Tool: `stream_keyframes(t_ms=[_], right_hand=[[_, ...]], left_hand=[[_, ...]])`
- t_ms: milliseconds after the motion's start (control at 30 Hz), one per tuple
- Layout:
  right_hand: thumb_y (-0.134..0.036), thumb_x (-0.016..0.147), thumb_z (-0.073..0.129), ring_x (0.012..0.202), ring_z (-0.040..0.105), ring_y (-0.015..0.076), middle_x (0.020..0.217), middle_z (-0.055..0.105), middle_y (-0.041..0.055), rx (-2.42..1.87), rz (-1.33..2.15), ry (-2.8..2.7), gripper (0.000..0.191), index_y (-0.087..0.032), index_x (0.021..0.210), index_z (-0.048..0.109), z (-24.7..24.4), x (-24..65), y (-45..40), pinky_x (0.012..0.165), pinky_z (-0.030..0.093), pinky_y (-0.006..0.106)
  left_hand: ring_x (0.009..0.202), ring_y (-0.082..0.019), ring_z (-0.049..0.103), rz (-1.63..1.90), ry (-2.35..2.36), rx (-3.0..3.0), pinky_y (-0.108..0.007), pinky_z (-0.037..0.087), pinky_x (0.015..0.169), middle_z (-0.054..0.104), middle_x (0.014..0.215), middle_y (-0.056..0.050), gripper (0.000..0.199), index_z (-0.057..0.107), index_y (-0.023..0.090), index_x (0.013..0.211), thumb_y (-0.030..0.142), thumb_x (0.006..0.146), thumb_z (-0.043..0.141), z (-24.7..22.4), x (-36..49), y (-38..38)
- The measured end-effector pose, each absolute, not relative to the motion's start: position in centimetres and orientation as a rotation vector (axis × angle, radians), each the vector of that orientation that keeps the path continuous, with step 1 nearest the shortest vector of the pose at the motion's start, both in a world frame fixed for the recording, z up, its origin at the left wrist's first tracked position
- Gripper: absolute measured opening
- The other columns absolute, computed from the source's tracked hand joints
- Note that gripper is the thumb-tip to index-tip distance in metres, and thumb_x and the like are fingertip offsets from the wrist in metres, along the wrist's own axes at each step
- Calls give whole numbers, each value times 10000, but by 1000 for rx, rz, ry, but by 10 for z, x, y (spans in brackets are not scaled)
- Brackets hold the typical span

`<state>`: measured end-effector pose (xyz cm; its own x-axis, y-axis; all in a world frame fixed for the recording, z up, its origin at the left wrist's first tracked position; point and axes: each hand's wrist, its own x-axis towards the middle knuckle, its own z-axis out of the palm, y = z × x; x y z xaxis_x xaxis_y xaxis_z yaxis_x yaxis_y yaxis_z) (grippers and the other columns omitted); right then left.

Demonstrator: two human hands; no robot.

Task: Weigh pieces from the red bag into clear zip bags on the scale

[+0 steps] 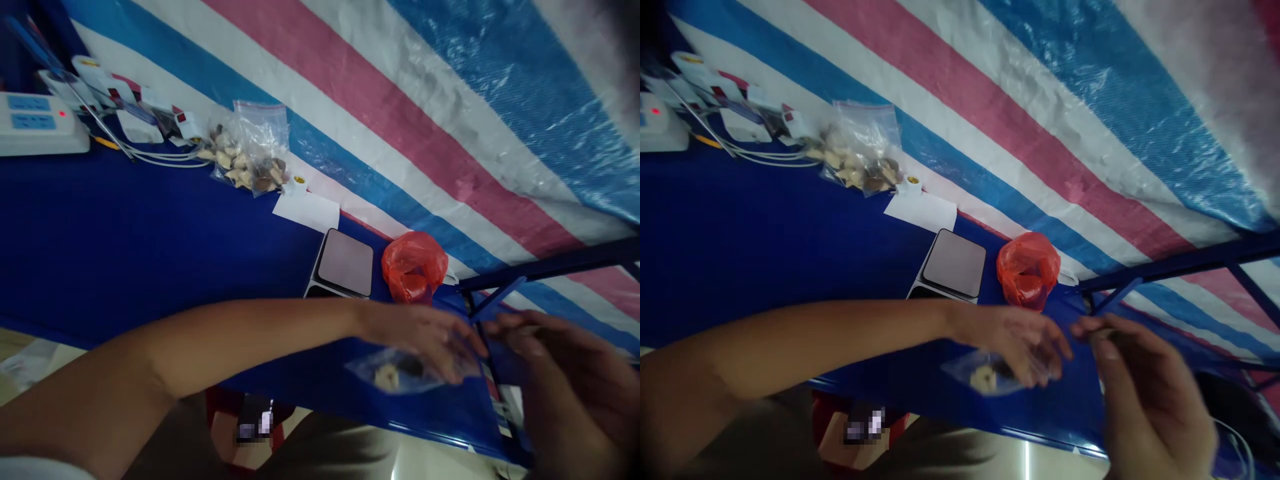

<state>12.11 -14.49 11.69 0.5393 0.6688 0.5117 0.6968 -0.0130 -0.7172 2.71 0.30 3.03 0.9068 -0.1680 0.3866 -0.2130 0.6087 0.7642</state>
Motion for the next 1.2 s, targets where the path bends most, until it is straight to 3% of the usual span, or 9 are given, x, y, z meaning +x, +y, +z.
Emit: stream_keyframes(t_ms=[167,333,433,533,667,800,933,1033,1200], right_hand=[[-282,854,767,862,693,190,1027,722,36,-1563,-150,-1012,272,-242,1120,724,124,112,-130,922,548,421],[-497,787,790,735,698,197,952,746,70,-1743,500,-981,443,-195,1095,686,52,129,-116,668,575,343],[-586,728,783,705,700,204,954,754,101,-1769,692,-867,538,-173,1053,670,-1,130,-110,593,550,316],[-581,783,722,734,693,191,1008,759,111,-1766,539,-872,519,-177,1101,650,-29,124,-106,582,523,289],[-564,787,733,782,716,203,1056,764,129,-1729,460,-831,481,-182,1060,626,-37,123,-105,565,524,277],[-542,759,788,724,718,204,869,763,93,-1770,381,-799,447,-165,975,684,-43,129,-106,631,568,309],[-531,716,835,638,682,178,739,735,47,-1786,365,-732,475,-153,982,726,-47,131,-108,636,565,304],[-517,677,869,635,661,158,761,740,35,-1764,357,-690,505,-162,1002,717,-46,130,-109,603,542,273],[-548,692,849,742,717,179,887,777,62,-1700,422,-682,528,-173,1036,705,-43,129,-113,743,593,318]], left_hand=[[1059,-217,641,407,-422,1626,-383,499,971,662,1106,-71,586,629,203,1191,193,624,780,106,-11,75],[1165,-305,617,234,-87,2131,-435,464,1011,674,1239,-83,841,626,257,1267,319,477,908,84,-24,86],[1239,-280,581,500,5,2021,-397,450,1027,644,1322,-89,765,613,258,1291,462,597,863,71,-46,93],[999,-188,619,1086,332,1723,-325,472,893,685,978,-60,314,653,204,987,480,839,652,51,-69,116],[577,-100,362,1367,951,1546,-278,315,604,364,555,52,392,403,204,589,403,821,648,1,-85,148],[540,-83,229,1285,1025,1715,-302,197,570,212,522,65,542,228,214,522,356,767,689,-29,-81,156],[509,-80,198,1152,1019,1723,-312,159,552,176,504,59,491,208,217,495,242,767,615,-29,-75,155],[512,-81,208,1147,1020,1693,-306,162,548,198,509,59,458,232,217,507,234,761,613,-26,-75,157],[546,-83,232,1165,999,1617,-294,182,568,216,543,62,436,239,214,544,226,733,633,-26,-78,161]])
